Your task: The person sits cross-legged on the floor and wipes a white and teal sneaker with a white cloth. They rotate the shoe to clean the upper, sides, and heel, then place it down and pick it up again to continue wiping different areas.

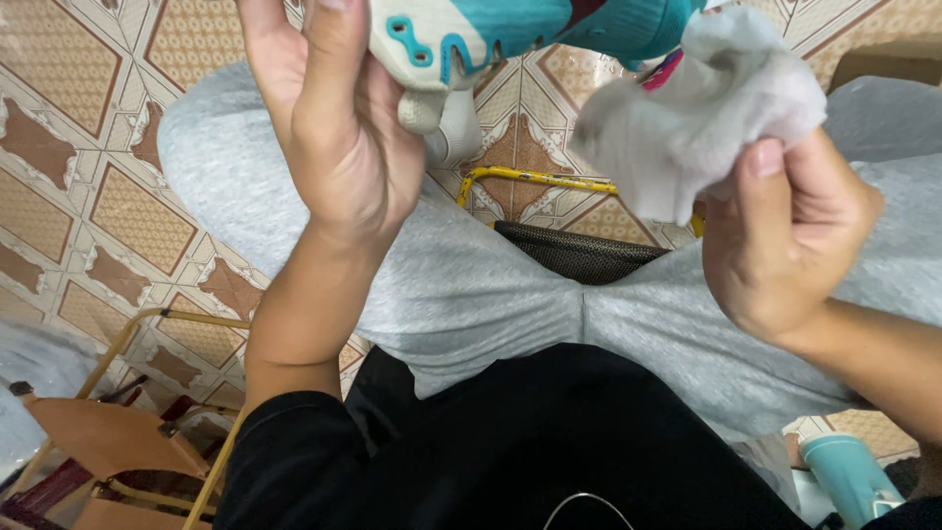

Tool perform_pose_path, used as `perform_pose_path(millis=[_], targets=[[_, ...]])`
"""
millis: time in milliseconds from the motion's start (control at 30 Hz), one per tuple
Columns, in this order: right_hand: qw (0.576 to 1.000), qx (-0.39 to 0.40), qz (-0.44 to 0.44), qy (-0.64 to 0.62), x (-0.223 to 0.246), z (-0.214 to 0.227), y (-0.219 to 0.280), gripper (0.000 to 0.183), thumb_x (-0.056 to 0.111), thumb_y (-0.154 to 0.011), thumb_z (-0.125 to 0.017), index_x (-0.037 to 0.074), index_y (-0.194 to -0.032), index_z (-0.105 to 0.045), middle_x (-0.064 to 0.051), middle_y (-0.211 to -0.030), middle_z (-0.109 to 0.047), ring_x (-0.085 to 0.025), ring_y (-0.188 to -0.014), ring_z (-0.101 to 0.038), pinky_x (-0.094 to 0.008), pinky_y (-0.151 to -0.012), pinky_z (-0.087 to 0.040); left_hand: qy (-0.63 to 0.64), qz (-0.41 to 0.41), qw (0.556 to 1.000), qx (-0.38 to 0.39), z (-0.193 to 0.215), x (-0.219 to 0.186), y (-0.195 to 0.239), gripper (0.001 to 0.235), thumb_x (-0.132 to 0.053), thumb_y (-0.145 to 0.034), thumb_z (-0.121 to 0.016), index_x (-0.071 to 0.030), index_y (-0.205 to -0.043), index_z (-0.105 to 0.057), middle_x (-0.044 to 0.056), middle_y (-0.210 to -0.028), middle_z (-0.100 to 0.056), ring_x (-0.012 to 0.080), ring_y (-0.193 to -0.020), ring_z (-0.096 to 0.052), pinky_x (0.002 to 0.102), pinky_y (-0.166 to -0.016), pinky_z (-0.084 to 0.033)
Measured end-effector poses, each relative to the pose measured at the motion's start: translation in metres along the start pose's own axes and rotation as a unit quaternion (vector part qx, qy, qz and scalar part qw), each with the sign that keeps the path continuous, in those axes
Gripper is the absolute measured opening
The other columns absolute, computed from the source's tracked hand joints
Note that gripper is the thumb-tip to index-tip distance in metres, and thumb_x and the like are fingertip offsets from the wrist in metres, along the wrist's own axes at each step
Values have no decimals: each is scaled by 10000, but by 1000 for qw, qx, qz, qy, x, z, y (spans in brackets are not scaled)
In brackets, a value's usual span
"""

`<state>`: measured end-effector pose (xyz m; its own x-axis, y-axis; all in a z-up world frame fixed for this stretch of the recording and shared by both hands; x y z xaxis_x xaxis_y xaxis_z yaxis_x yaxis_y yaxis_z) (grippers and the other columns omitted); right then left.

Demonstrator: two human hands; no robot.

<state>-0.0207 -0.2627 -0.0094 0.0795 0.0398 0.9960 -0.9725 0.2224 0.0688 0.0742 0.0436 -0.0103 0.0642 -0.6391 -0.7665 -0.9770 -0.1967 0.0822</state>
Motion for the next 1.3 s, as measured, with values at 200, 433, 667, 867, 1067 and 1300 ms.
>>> perform_pose_path(millis=[200, 433, 667, 867, 1067, 1300], targets=[[969, 114, 114, 186, 26, -33, -19, 389, 72, -1209, -458, -120, -873, -483, -173, -826, -379, -277, -782, -359, -418, -747, -288, -42, 59, 997, -31, -14, 11, 15, 359, -85, -1139, -700, -107, -1443, -512, 167, -1357, -705, 267, -1273, -694, 458, -1081, -593], [954, 154, 182, 182, 28, -55, -26, 253, -168, -1150, -545, -158, -898, -530, -191, -829, -424, -320, -769, -412, -427, -724, -337, -57, 31, 998, -23, -27, 19, 36, 569, -19, -1087, -736, -34, -1577, -448, 221, -1338, -739, 326, -1315, -716, 455, -1232, -585], [935, 196, 237, 178, 43, -77, -26, 105, -214, -1127, -562, -222, -1045, -627, -236, -872, -500, -361, -773, -464, -431, -727, -380, -213, 5, 975, 61, -66, 9, 40, 224, -126, -1058, -676, -81, -1216, -524, 92, -892, -610, 198, -547, -563, 325, -438, -476], [933, 257, 205, 145, 38, -87, -24, 163, -142, -1118, -533, -171, -970, -593, -218, -853, -502, -352, -759, -469, -438, -731, -382, -362, 5, 928, 91, -79, 20, 46, 135, -124, -991, -691, -12, -918, -688, 61, -877, -728, 130, -815, -718, 295, -726, -643], [977, 196, 12, 87, -28, -36, -32, 322, 120, -1157, -581, -79, -1408, -609, -209, -1385, -655, -189, -1219, -613, -309, -1083, -487, -503, -251, 794, 232, -83, 43, 50, 169, -1, -980, -659, -2, -1149, -655, 191, -1080, -715, 405, -1008, -692, 476, -892, -580], [964, 83, -126, -219, -28, 25, -66, 329, 226, -979, -686, 35, -1245, -703, -110, -1117, -727, -233, -973, -704, -380, -967, -596, -519, -418, 728, 162, -115, -18, 52, 404, -415, -802, -909, -70, -821, -699, 126, -839, -595, 345, -817, -571, 426, -814, -441]])
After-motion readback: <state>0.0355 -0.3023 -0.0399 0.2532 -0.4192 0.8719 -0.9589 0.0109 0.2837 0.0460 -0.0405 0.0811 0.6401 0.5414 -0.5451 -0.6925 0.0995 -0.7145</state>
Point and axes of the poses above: each hand's wrist, its own y-axis away from the middle knuckle, its own z-axis out of the back of the hand, x = y × z, the point moved 10 cm from there along -y, towards the middle knuckle
